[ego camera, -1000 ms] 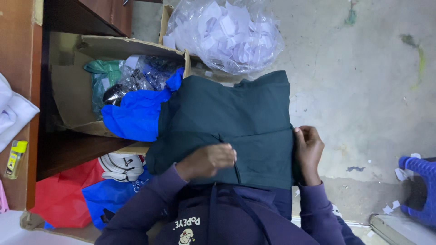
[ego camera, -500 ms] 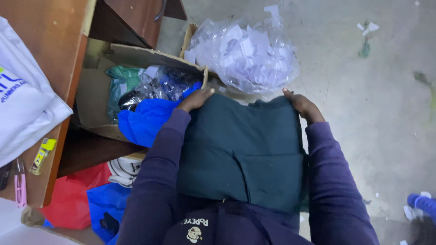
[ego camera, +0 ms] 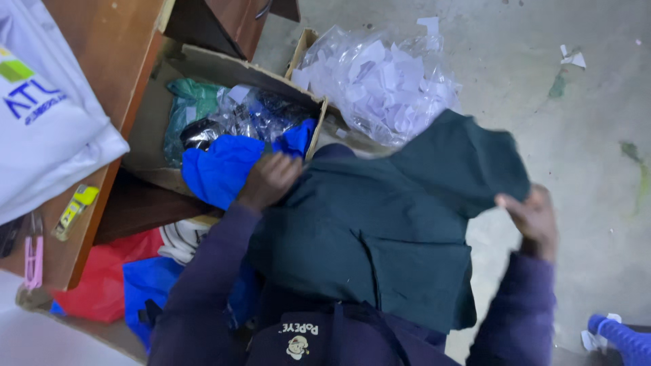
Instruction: The person uses shears to cut a white fabric strip from a roll and then stitches the label onto a green garment using a small handheld sewing tool.
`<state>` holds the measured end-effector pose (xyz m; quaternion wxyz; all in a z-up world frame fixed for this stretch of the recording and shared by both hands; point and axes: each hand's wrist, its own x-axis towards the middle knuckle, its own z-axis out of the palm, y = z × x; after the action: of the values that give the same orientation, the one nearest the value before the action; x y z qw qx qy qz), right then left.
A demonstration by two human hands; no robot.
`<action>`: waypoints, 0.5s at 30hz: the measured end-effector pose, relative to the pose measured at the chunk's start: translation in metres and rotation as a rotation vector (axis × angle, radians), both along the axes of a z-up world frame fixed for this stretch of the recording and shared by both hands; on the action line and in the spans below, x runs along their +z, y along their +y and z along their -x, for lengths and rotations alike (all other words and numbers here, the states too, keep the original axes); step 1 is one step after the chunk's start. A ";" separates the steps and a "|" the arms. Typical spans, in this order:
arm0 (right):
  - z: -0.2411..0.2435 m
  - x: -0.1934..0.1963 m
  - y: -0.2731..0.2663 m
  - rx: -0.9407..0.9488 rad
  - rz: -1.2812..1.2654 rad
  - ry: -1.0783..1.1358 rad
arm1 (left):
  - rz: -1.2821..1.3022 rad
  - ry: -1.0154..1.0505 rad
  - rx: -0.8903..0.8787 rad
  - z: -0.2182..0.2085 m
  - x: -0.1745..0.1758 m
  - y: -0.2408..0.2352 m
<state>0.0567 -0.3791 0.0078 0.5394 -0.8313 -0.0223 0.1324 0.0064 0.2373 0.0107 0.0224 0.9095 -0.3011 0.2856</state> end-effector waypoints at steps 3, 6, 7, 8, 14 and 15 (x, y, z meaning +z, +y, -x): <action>0.091 0.057 -0.028 0.024 0.138 0.078 | -0.067 0.067 -0.133 0.076 -0.002 0.018; 0.143 0.047 -0.036 0.294 0.124 0.247 | -0.057 0.184 -0.144 0.129 0.000 0.018; 0.152 0.042 -0.019 0.294 0.125 0.245 | -0.057 0.182 -0.144 0.146 -0.026 0.019; 0.163 0.037 -0.001 0.351 0.139 0.181 | -0.020 0.284 -0.015 0.161 -0.053 0.021; 0.187 0.010 0.022 0.173 -0.046 0.321 | 0.203 0.380 0.395 0.186 -0.140 0.047; 0.185 0.012 0.022 0.152 -0.023 0.366 | 0.228 0.388 0.470 0.184 -0.142 0.051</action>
<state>-0.1279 -0.3575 0.0198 0.5323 -0.7832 0.0120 0.3212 -0.1777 0.2885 -0.1312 0.1144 0.9833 -0.0391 0.1362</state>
